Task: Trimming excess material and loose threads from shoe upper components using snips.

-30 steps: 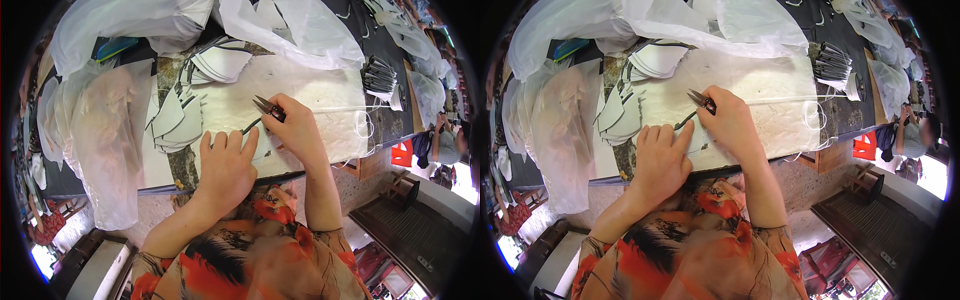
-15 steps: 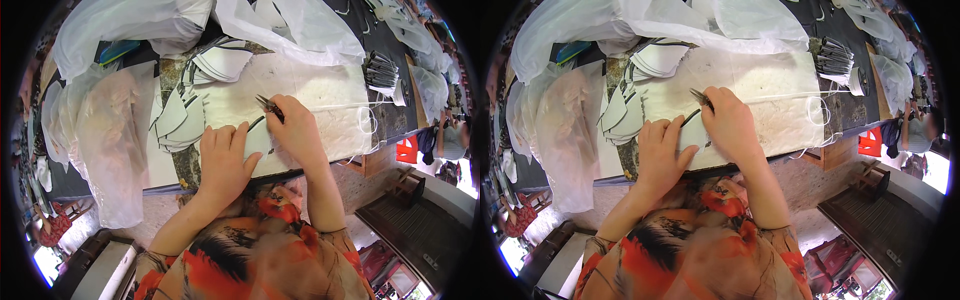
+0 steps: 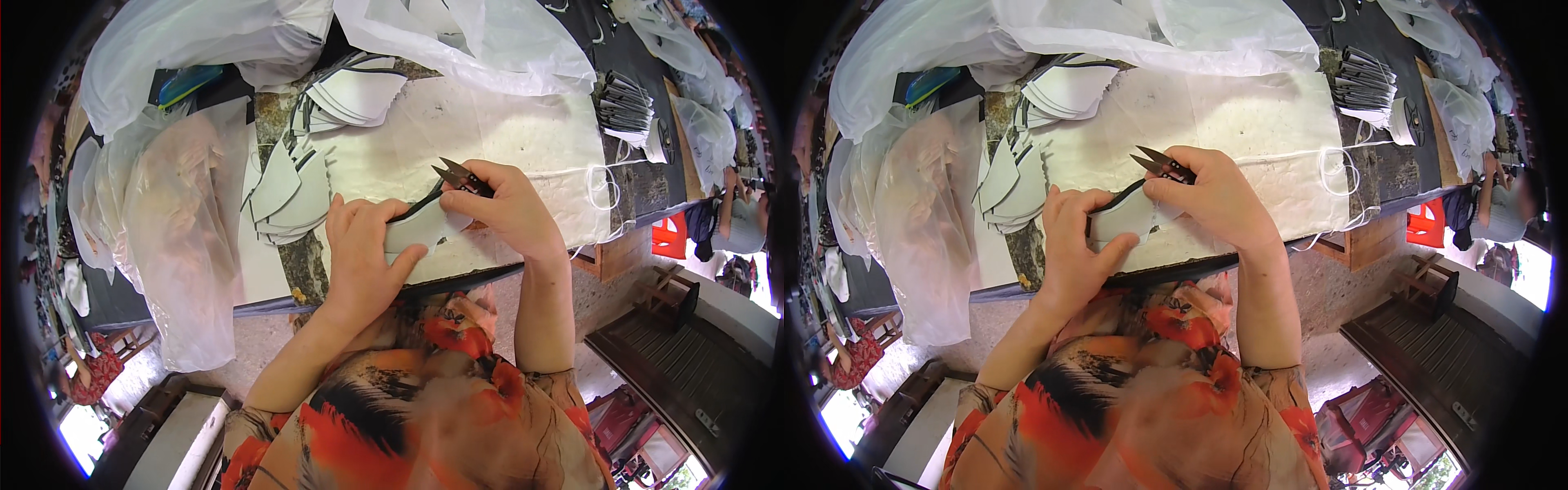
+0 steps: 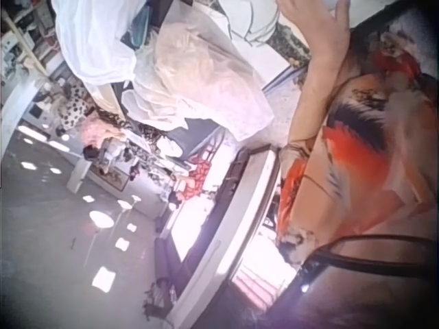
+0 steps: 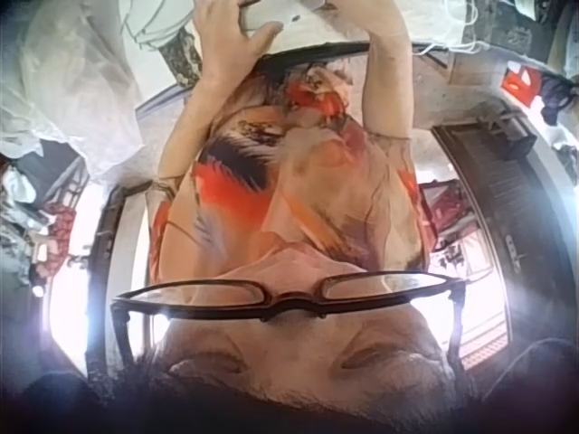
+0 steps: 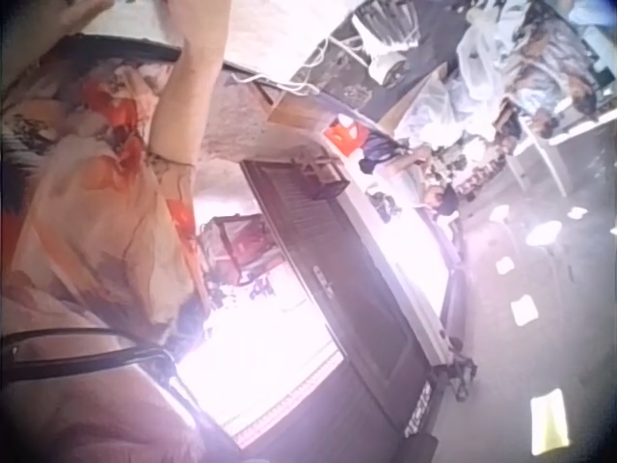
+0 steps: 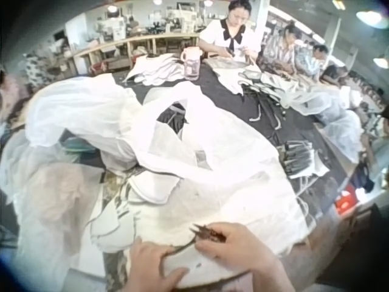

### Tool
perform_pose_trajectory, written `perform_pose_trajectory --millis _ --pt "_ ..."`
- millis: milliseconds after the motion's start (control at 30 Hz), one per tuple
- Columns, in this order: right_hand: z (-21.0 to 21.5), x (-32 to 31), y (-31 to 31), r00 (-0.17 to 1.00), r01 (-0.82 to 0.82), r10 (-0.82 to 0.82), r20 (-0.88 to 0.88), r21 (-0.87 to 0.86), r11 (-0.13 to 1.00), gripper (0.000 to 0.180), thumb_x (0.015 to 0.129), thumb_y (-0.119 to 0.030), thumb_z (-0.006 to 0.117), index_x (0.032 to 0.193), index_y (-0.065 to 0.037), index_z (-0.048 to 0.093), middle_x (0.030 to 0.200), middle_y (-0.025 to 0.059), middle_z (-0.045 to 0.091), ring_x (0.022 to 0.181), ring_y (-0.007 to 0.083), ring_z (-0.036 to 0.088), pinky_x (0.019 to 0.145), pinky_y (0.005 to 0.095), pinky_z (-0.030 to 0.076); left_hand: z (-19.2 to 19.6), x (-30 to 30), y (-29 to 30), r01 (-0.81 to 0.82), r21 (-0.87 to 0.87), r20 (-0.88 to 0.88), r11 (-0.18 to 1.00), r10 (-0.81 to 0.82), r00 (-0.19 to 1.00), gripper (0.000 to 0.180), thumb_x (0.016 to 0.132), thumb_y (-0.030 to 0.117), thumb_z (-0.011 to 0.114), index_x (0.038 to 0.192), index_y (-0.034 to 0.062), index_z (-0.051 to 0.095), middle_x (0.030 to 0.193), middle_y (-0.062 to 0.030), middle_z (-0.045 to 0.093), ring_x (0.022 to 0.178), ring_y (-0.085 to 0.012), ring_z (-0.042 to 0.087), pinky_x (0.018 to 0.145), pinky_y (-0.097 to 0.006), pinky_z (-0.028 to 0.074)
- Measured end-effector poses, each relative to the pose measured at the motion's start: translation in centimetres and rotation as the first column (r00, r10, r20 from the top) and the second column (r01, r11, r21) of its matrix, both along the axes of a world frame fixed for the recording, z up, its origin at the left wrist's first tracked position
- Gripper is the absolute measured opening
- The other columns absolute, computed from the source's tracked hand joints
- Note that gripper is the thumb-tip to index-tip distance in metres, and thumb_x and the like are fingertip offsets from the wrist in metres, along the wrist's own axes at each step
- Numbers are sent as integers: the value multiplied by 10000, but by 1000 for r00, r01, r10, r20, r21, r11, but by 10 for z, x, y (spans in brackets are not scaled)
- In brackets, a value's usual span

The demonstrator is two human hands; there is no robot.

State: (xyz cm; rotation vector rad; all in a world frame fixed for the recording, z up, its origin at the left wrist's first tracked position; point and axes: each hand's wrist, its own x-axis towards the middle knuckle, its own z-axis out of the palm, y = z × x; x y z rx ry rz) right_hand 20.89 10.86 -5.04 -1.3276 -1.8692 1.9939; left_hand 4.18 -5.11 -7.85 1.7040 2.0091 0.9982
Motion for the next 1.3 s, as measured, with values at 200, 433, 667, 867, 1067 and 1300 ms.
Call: perform_pose_trajectory --millis 200,433,667,867,1067,1300 --pt "9 2 -4 995 56 -59 -74 -44 997 170 901 -153 764 1002 -24 718 841 -46 621 753 31 550 659 211 493 25 -12 10 8 -72 248 997 10 969 310 868 210 767 1114 46 675 966 -91 641 1015 -317 577 1182 -572 280" --pt "10 5 -9 984 96 -105 -142 -71 993 160 892 -119 782 998 -15 722 839 -37 625 758 39 557 665 213 481 28 -17 9 44 -140 439 989 22 898 168 858 109 678 982 -3 703 879 -110 636 952 -286 566 1121 -452 356" --pt "15 6 -11 982 89 -97 -162 -57 994 144 894 -108 786 982 -15 718 831 -39 622 759 37 545 678 215 451 41 -19 9 89 -188 562 978 33 826 215 850 78 634 1030 -15 705 908 -88 640 911 -219 580 912 -338 463" --pt "22 8 -13 982 63 -74 -174 -70 996 135 892 -96 788 966 -8 719 832 -49 618 771 29 502 692 211 399 38 -16 6 111 -340 720 934 182 669 210 861 65 673 1046 -33 680 982 -25 626 946 -101 573 891 -275 467" --pt "22 10 -15 986 70 -77 -150 -51 996 150 877 -102 800 962 -7 721 833 -56 612 771 26 487 685 211 386 44 -18 10 181 -427 739 886 227 634 237 882 94 646 1083 -21 700 991 -37 652 918 -120 591 872 -261 468" --pt "24 13 -13 981 65 -88 -172 -134 989 151 873 -106 801 966 -16 723 827 -60 607 766 26 487 679 209 378 50 -40 12 313 -321 890 894 172 421 389 959 74 657 1328 -49 654 1165 -89 724 1047 -142 663 955 -269 502"
